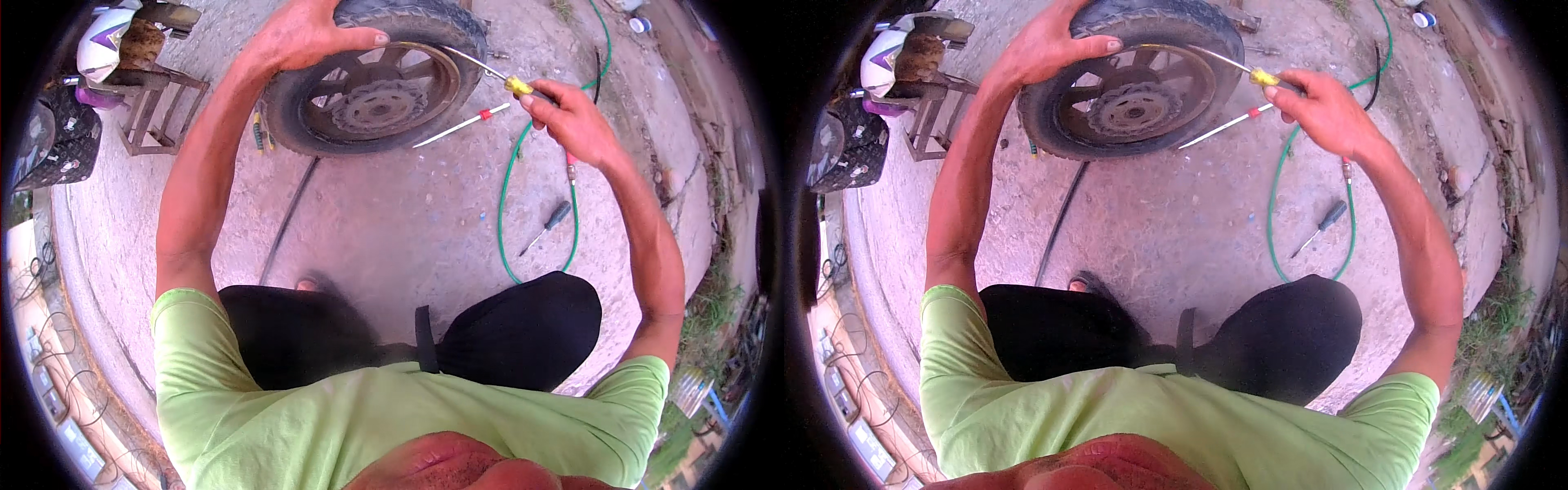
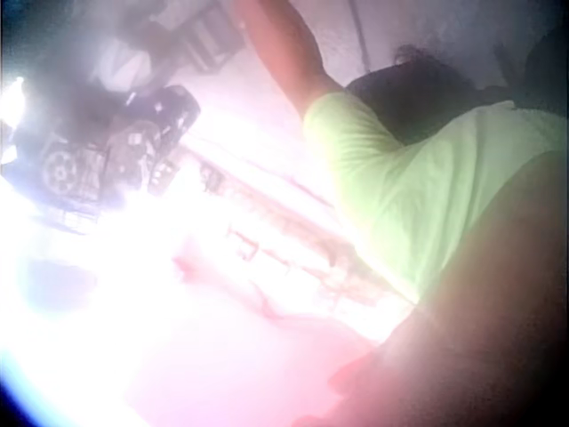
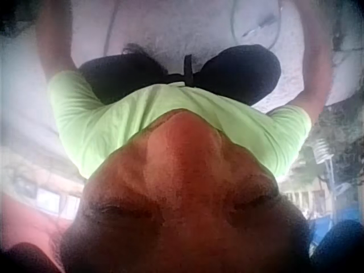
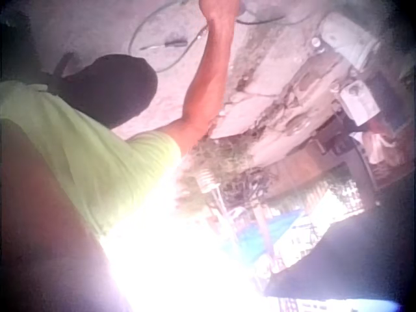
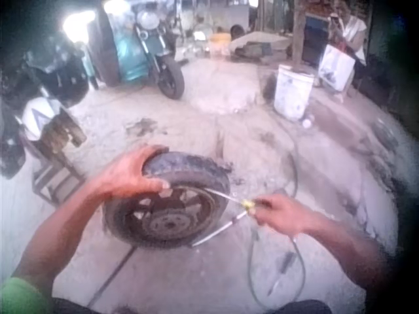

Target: The person removes a tire from a wheel using a screwdriver and a hammer, then fits a new tire onto the wheel by hand and using a screwdriver to pry the bead over the rim.

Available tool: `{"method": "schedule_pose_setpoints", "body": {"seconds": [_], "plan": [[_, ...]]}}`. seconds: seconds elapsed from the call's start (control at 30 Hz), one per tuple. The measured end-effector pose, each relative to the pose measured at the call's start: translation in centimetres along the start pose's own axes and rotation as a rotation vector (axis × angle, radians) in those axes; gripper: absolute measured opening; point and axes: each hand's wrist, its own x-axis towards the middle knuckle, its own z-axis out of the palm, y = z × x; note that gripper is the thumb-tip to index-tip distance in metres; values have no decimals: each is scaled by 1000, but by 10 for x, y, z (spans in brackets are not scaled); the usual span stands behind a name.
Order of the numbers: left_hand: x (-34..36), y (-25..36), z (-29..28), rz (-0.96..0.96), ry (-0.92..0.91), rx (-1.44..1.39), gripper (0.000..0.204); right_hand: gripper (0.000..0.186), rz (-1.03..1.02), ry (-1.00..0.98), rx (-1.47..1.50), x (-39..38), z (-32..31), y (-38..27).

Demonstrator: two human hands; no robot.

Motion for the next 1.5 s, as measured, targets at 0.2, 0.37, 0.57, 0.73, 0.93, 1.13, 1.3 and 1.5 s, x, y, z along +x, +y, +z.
{"method": "schedule_pose_setpoints", "body": {"seconds": [0.2,0.37,0.57,0.73,0.93,1.13,1.3,1.5], "plan": [[-6,-14,-2,-24,26,-27,92,36,88,-204,69,30,-30,-19],[-3,-14,-8,-87,1,19,96,35,84,-245,16,40,-43,-33],[-5,-20,-5,-59,41,31,95,34,172,-288,119,40,-43,-32],[-5,-26,-3,-61,57,13,94,34,166,-283,153,50,-33,-33],[-7,-24,-3,-13,56,61,92,38,159,-440,37,106,-63,-32],[-3,-33,-2,-115,67,-53,94,40,151,-319,-8,98,-37,-41],[3,-37,-6,-149,73,-77,93,42,133,-129,-77,69,-5,-56],[7,-28,-3,-173,99,-23,91,44,193,-275,-152,100,-41,-72]]}}
